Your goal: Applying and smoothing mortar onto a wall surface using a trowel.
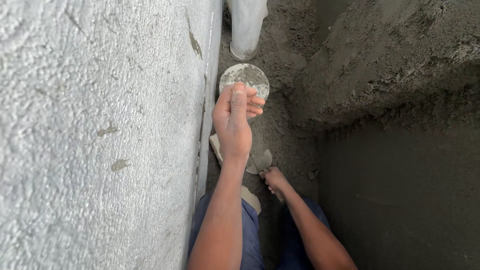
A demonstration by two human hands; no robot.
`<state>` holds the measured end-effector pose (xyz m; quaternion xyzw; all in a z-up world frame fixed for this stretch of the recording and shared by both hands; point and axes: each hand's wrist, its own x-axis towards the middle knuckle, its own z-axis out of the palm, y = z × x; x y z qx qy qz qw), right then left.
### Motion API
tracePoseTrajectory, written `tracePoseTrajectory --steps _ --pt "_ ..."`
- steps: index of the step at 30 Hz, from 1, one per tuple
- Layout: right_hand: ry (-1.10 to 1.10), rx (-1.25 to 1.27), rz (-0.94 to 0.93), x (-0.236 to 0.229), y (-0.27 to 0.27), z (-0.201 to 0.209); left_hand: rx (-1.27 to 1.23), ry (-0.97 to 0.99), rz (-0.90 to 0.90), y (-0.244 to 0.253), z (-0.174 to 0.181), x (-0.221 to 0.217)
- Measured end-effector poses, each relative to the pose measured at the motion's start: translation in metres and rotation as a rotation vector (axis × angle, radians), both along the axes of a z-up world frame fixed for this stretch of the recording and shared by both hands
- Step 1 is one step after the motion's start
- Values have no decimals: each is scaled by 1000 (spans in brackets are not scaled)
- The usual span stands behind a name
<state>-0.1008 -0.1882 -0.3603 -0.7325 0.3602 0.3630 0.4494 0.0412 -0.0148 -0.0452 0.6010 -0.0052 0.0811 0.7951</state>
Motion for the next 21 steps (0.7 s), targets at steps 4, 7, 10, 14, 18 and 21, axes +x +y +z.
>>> tracePoseTrajectory --steps 4,7,10,14,18,21 --pt "-113 7 53 22 -2 35 5 13 -32 -3 6 -2" --pt "-137 76 -24 -13 -3 40 -23 43 -23 3 8 0" --pt "-133 179 -189 -43 -6 50 -24 71 -17 -5 12 3" --pt "-71 190 -232 -53 -4 79 -22 75 -22 -10 22 1" --pt "-50 130 -256 -30 11 150 1 72 -49 -5 33 -5" --pt "-86 172 -291 -9 14 196 -22 163 -39 0 35 -6"
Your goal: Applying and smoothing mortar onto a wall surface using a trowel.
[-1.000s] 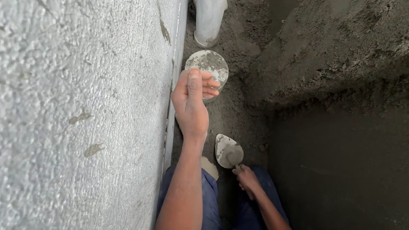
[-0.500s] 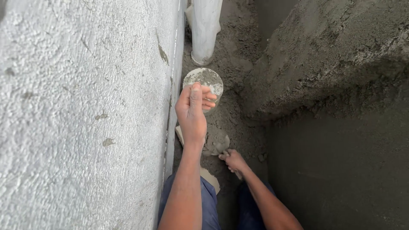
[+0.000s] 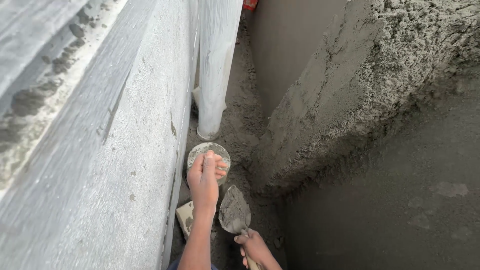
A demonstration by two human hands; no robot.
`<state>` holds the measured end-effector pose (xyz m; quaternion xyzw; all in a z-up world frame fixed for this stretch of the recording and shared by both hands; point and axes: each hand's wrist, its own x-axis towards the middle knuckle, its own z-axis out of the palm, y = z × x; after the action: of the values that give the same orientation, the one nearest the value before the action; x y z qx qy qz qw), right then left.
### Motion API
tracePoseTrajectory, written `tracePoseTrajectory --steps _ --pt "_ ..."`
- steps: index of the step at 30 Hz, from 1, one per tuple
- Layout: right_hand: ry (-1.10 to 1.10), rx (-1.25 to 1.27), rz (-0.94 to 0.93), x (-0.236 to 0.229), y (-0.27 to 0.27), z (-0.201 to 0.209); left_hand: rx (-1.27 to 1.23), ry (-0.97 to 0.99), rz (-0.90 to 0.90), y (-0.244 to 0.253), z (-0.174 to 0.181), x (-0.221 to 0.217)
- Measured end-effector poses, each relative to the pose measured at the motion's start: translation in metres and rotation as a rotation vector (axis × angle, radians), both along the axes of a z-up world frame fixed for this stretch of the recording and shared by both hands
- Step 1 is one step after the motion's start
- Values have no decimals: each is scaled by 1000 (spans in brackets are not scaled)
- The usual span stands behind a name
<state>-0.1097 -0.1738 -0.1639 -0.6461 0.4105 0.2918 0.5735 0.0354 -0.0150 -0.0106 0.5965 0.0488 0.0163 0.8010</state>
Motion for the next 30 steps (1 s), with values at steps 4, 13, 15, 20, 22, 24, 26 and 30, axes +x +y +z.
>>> tracePoseTrajectory --steps 4,13,15,20,22,24,26,30 --pt "-214 85 -3 25 11 74 -5 -36 43 9 5 -2" --pt "-496 -32 71 50 20 193 89 -22 96 23 20 -4" --pt "-484 -47 67 44 16 194 34 9 68 17 17 -4" --pt "-246 -58 88 27 7 129 0 61 114 20 19 -2" --pt "-202 -62 75 11 0 88 -7 38 108 21 16 -3" --pt "-170 -65 57 6 0 84 -15 3 98 21 20 -2" --pt "-133 -121 69 4 9 116 35 51 68 20 26 -5" --pt "-298 -165 65 -1 11 200 44 88 59 17 40 -5"
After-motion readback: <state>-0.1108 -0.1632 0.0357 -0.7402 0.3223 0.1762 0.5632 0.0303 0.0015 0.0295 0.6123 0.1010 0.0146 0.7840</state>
